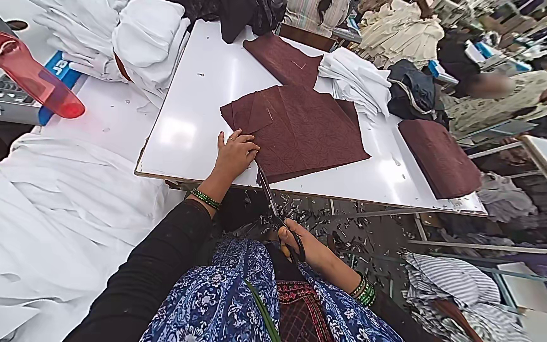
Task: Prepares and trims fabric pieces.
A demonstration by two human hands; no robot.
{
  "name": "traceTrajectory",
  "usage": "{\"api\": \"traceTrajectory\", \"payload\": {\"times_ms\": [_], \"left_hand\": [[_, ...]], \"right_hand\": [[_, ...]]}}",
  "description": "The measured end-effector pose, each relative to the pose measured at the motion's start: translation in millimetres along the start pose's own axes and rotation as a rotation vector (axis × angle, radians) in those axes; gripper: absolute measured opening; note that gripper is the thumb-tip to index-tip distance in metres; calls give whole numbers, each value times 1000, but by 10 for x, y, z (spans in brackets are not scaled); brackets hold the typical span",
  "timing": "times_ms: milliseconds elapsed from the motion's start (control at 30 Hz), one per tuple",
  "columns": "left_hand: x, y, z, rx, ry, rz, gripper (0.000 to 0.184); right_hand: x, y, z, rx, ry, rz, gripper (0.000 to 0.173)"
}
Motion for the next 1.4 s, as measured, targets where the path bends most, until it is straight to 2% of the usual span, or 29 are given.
{"api": "traceTrajectory", "payload": {"times_ms": [167,433,567,733,833,933,1033,1200,1400], "left_hand": [[0,3,-2,9,-5,6,22],[3,-1,-5,3,-2,-1,22],[-4,2,5,12,11,4,21],[41,24,1,65,4,120,20],[56,25,7,9,7,99,21],[34,10,20,-6,9,83,21],[17,6,26,-10,11,73,21],[29,5,23,-19,8,65,21],[39,10,8,-20,12,64,21]], "right_hand": [[3,-1,33,-30,25,27,54],[-5,-34,20,21,-12,-36,40],[-9,-32,-15,11,-18,-48,39],[59,60,-177,-52,12,-57,65],[80,109,-177,-66,4,-60,68],[153,89,-99,-130,14,-26,84],[216,57,-75,-148,-4,-28,91],[194,76,-80,-144,-47,-46,87],[144,68,-44,-91,-78,-56,68]]}}
Point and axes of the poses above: each hand's wrist, its own y-axis away from the middle knuckle, its own z-axis out of the palm, x = y × z, the point moved 8 cm from there along -y, towards the middle knuckle, and after that the axes turned 2 degrees about -y, right-handed, at the moved point
